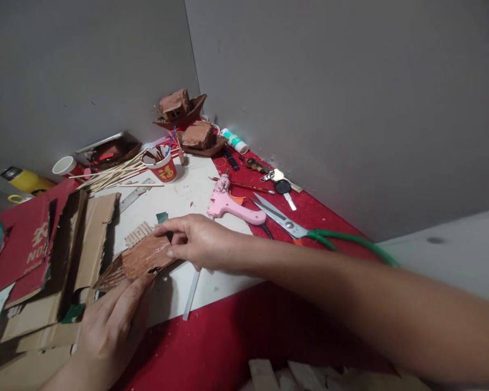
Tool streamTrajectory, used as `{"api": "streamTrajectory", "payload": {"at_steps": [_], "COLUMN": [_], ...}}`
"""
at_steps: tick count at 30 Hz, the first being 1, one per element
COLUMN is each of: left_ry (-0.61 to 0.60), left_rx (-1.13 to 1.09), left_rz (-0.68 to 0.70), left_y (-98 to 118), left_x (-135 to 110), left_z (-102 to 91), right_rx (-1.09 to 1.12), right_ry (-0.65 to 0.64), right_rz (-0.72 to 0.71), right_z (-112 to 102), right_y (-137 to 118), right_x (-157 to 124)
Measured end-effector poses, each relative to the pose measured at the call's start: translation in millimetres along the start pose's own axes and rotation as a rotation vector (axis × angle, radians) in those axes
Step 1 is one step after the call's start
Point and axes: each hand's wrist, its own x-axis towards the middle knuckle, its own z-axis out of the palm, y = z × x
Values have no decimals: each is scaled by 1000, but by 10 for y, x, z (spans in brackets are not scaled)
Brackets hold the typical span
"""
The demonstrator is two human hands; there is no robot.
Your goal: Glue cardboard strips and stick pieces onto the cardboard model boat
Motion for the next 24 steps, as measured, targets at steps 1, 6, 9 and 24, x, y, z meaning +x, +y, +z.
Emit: {"api": "streamTrajectory", "payload": {"at_steps": [1, 6, 9, 24], "left_ry": [-3, -3, -3, 51], "left_rx": [-11, -61, -62, -85], "left_rz": [-2, -28, -25, -97], "left_y": [-1, 7, -2, -13], "left_x": [8, 35, 20, -32], "left_z": [0, -11, -6, 45], "right_rx": [-3, -4, 1, 9], "right_ry": [4, 6, 9, 1], "right_rz": [4, 15, 3, 25], "right_z": [1, 6, 6, 11], "right_y": [-6, -21, -26, -28], "right_x": [-3, -13, -13, 4]}}
